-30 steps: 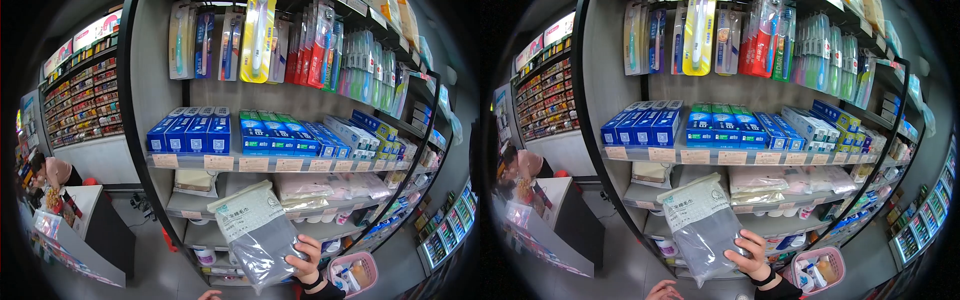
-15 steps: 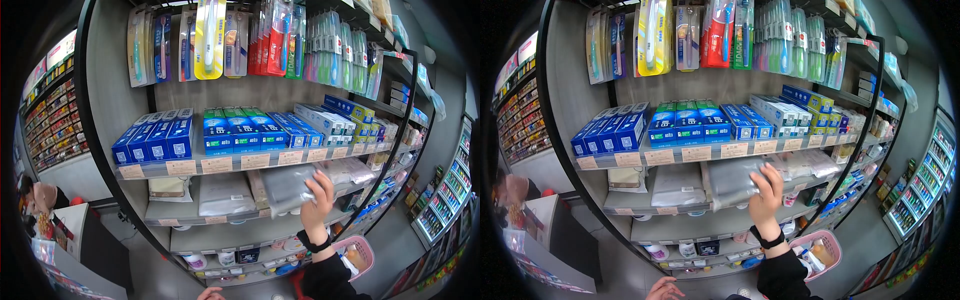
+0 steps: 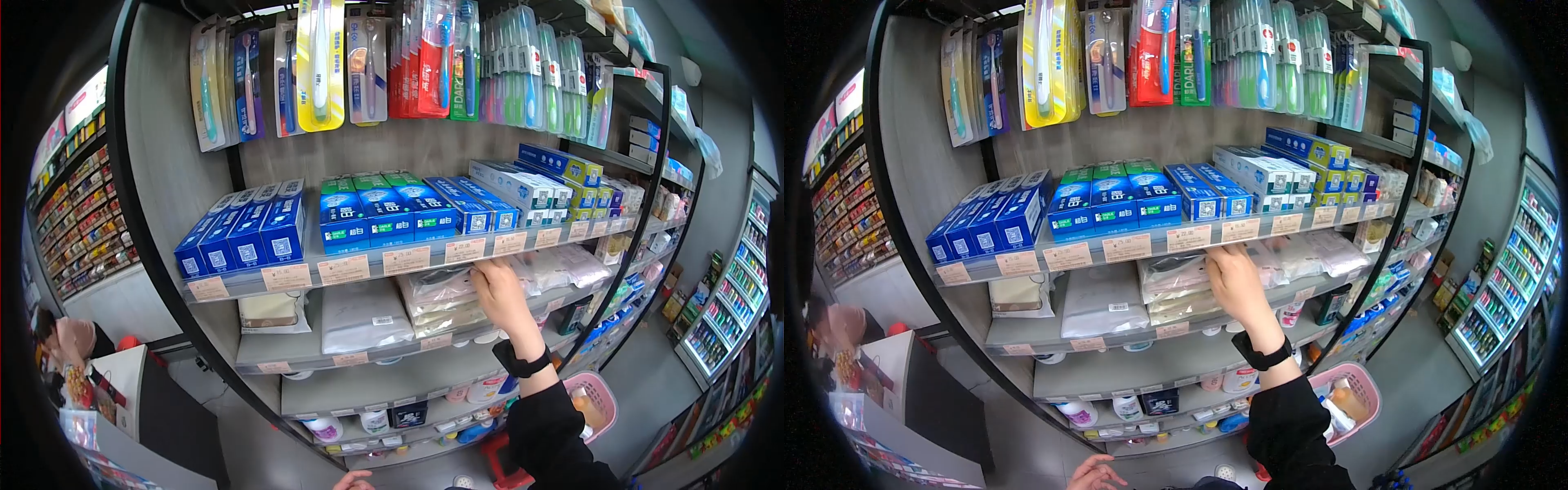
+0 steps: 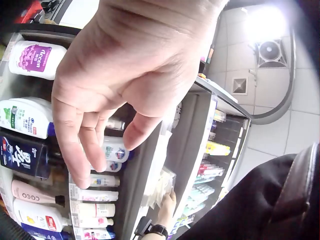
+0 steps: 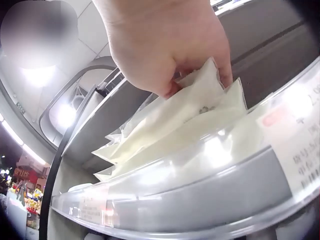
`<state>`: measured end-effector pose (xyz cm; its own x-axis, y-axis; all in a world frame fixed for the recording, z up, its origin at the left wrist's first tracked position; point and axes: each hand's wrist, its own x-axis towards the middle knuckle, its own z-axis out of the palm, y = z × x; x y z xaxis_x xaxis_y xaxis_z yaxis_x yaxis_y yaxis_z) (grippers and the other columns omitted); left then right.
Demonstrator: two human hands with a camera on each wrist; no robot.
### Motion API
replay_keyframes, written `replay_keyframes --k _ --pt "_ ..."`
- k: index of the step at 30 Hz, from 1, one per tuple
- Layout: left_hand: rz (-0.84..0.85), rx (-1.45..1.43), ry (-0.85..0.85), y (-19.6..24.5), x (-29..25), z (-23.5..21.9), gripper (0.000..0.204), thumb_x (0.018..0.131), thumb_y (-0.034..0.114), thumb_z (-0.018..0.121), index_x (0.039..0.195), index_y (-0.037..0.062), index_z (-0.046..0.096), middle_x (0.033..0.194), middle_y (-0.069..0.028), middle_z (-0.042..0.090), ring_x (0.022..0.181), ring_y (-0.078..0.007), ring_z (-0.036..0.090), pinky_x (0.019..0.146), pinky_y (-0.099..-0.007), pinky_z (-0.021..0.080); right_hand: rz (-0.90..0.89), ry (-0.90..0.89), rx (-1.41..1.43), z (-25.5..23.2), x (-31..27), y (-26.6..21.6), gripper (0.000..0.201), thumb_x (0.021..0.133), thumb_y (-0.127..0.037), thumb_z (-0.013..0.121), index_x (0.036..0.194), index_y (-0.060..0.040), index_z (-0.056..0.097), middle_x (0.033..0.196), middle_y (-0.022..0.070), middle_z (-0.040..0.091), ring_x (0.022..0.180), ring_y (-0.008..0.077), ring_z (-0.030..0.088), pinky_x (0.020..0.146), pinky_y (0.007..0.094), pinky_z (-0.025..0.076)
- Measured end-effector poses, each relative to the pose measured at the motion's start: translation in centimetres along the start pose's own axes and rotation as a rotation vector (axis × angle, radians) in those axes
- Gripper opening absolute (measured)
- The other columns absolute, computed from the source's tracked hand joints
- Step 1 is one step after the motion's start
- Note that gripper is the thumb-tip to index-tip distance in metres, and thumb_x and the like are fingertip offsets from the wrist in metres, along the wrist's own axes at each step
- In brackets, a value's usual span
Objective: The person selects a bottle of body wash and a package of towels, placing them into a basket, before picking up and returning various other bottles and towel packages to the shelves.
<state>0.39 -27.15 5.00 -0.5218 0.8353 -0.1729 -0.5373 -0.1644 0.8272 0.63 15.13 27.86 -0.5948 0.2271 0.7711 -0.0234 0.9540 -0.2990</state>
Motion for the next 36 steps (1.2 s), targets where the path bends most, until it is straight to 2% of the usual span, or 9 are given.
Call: replay_keyframes --k 8,11,16,20,30,32,34,35,36 --pt "-0.064 -0.007 0.015 -1.4 0.5 -0.5 0.039 0.093 0.013 0.051 0.129 -0.0004 0.044 0.085 -0.0124 0.063 0.084 -0.0265 0.067 0.064 -0.0296 0.056 -0.020 0.227 -0.089 -1.7 -3.6 -2.8 0.044 0.080 -0.001 0.055 0.124 -0.0062 0.054 0.127 0.0191 0.048 0.111 0.0400 0.048 0.096 0.0467 0.039" --pt "-0.074 0.004 -0.001 -2.0 1.4 -0.3 0.038 0.094 0.014 0.051 0.128 -0.0003 0.045 0.086 -0.0122 0.063 0.084 -0.0263 0.067 0.064 -0.0303 0.056 0.009 0.217 -0.022 -3.5 -8.2 -3.2 0.031 0.078 0.001 0.059 0.108 -0.0032 0.061 0.113 0.0171 0.058 0.106 0.0361 0.054 0.089 0.0404 0.044" --pt "-0.123 0.053 -0.018 -2.5 4.1 1.0 0.035 0.094 0.016 0.051 0.125 -0.0004 0.048 0.085 -0.0114 0.063 0.081 -0.0248 0.066 0.066 -0.0291 0.054 0.397 -0.132 0.318 -4.5 -17.8 -2.1 0.014 0.084 -0.005 0.061 0.097 -0.0004 0.065 0.091 0.0133 0.064 0.082 0.0261 0.064 0.074 0.0335 0.051" --pt "-0.117 0.122 -0.013 -3.8 7.1 2.4 0.030 0.093 0.017 0.051 0.119 0.0000 0.051 0.083 -0.0104 0.063 0.080 -0.0222 0.066 0.068 -0.0279 0.052 0.657 -0.273 0.358 -4.9 -24.1 1.2 0.016 0.086 -0.007 0.059 0.099 0.0012 0.064 0.092 0.0136 0.065 0.079 0.0224 0.065 0.072 0.0299 0.051" --pt "-0.118 0.177 0.028 -7.3 15.3 12.2 0.005 0.088 0.010 0.057 0.091 0.0064 0.056 0.082 -0.0036 0.061 0.076 -0.0131 0.058 0.074 -0.0258 0.046 0.824 -0.313 0.454 -8.9 -33.3 11.4 0.019 0.088 -0.011 0.058 0.102 0.0000 0.064 0.084 0.0122 0.066 0.073 0.0181 0.063 0.068 0.0287 0.050" --pt "-0.203 0.171 0.012 -9.0 17.3 12.7 0.015 0.087 0.008 0.061 0.101 0.0039 0.057 0.086 -0.0040 0.061 0.085 -0.0152 0.059 0.080 -0.0288 0.046 0.887 -0.387 0.440 -10.2 -35.7 14.4 0.019 0.086 -0.010 0.059 0.101 -0.0003 0.064 0.080 0.0118 0.067 0.070 0.0197 0.063 0.068 0.0290 0.049" --pt "-0.140 0.122 0.003 -10.6 19.4 14.5 0.013 0.082 0.003 0.060 0.094 0.0023 0.056 0.090 -0.0107 0.064 0.089 -0.0255 0.065 0.078 -0.0345 0.052 1.003 -0.428 0.432 -11.7 -38.1 17.3 0.021 0.084 -0.011 0.059 0.101 -0.0014 0.064 0.079 0.0129 0.067 0.072 0.0261 0.066 0.069 0.0336 0.050" --pt "-0.121 0.161 0.098 -10.4 20.3 17.7 0.009 0.082 0.005 0.059 0.078 0.0045 0.051 0.074 -0.0090 0.060 0.076 -0.0251 0.065 0.070 -0.0327 0.052 1.009 -0.446 0.274 -11.8 -40.3 19.3 0.022 0.083 -0.013 0.060 0.100 -0.0019 0.065 0.078 0.0135 0.068 0.073 0.0296 0.066 0.071 0.0366 0.051" --pt "-0.134 0.157 0.103 -11.2 21.0 18.6 0.009 0.082 0.005 0.059 0.078 0.0045 0.051 0.074 -0.0090 0.060 0.076 -0.0251 0.065 0.070 -0.0327 0.052 1.006 -0.465 0.118 -12.1 -42.0 21.2 0.022 0.082 -0.015 0.060 0.099 -0.0024 0.065 0.078 0.0141 0.068 0.074 0.0331 0.066 0.072 0.0397 0.051"
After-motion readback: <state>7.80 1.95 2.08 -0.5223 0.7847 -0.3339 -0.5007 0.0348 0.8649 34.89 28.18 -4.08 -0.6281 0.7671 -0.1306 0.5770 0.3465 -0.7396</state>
